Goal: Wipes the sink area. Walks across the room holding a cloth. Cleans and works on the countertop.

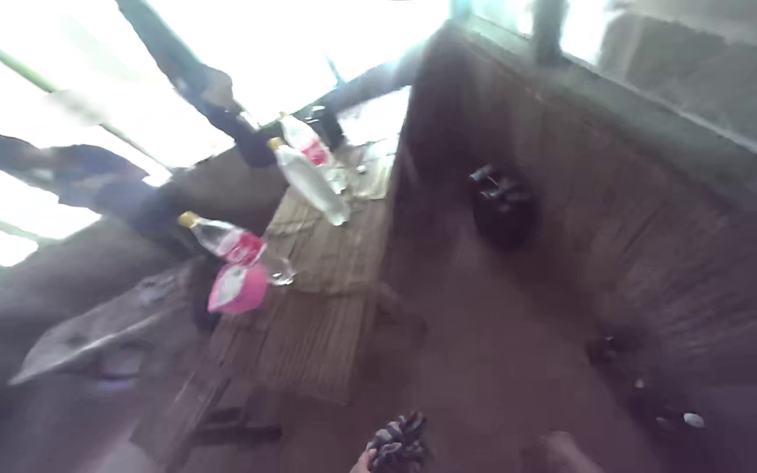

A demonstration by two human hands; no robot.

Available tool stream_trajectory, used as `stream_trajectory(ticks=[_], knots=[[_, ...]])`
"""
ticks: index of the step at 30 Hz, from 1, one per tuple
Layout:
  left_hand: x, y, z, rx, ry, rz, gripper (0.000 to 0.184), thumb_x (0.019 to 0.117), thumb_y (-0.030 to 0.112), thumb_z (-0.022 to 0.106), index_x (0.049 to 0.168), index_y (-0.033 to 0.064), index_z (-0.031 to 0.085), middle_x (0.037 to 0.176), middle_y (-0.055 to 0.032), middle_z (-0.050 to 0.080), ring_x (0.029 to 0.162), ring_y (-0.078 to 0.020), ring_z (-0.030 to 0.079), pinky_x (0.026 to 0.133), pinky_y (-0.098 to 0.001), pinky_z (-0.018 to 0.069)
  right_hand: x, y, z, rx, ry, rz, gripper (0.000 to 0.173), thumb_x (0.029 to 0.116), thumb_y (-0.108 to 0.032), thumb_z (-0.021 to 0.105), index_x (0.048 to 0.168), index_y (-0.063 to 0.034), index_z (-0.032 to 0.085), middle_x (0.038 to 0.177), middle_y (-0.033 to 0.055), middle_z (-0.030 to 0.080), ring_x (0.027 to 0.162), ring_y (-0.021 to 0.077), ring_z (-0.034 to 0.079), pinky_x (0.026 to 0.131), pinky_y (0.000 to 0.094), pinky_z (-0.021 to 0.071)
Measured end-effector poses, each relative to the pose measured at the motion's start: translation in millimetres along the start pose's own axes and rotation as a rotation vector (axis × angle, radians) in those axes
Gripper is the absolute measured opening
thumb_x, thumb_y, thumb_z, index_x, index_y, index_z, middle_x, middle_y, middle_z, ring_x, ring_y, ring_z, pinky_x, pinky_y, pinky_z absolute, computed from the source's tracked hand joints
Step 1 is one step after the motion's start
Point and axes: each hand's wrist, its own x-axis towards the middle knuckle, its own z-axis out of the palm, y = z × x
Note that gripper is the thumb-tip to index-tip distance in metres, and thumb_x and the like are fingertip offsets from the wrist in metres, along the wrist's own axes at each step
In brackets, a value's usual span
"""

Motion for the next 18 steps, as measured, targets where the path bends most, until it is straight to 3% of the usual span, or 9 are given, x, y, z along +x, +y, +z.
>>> stream_trajectory(ticks=[2,4,8,14,18], knots=[[1,3,-54,-0.118,0.059,0.021,0.035,0.1098,0.023,0.035,0.122,-0.0019,0.056,0.097,-0.0132,0.065,0.084,-0.0216,0.065,0.075,-0.0438,0.0567,-24,-33,42,-0.052,0.009,-0.047,0.049,0.1046,-0.032,0.060,0.141,0.0000,0.056,0.134,0.0246,0.062,0.119,0.0377,0.064,0.098,0.0555,0.0530],[7,0,-112,-0.266,0.123,0.038,0.035,0.1095,0.025,0.035,0.120,-0.0009,0.056,0.094,-0.0137,0.065,0.080,-0.0226,0.065,0.070,-0.0435,0.0564,-65,-75,79,-0.101,0.013,-0.105,0.052,0.1049,-0.029,0.062,0.147,-0.0020,0.050,0.138,0.0251,0.060,0.122,0.0388,0.063,0.100,0.0551,0.0523],[16,-7,-229,-0.552,0.251,0.076,0.035,0.1087,0.025,0.036,0.127,0.0019,0.054,0.104,-0.0164,0.065,0.088,-0.0272,0.065,0.072,-0.0486,0.0559,-136,-139,156,-0.278,0.039,-0.219,0.049,0.1059,-0.029,0.060,0.147,-0.0039,0.050,0.131,0.0233,0.064,0.112,0.0356,0.067,0.096,0.0508,0.0546],[18,-36,-402,-0.823,0.485,0.180,0.034,0.1084,0.028,0.033,0.129,0.0065,0.051,0.110,-0.0134,0.061,0.095,-0.0257,0.062,0.076,-0.0493,0.0542,-189,-160,293,-0.711,-0.006,-0.239,0.048,0.1065,-0.031,0.057,0.141,0.0026,0.055,0.139,0.0247,0.059,0.125,0.0369,0.061,0.104,0.0528,0.0495],[15,-61,-494,-1.026,0.708,0.230,0.039,0.1076,0.029,0.033,0.137,0.0079,0.046,0.125,-0.0146,0.056,0.109,-0.0279,0.058,0.087,-0.0545,0.0515,-202,-176,401,-0.934,-0.119,-0.254,0.049,0.1063,-0.035,0.056,0.141,-0.0008,0.056,0.141,0.0233,0.058,0.128,0.0353,0.059,0.106,0.0529,0.0482]])
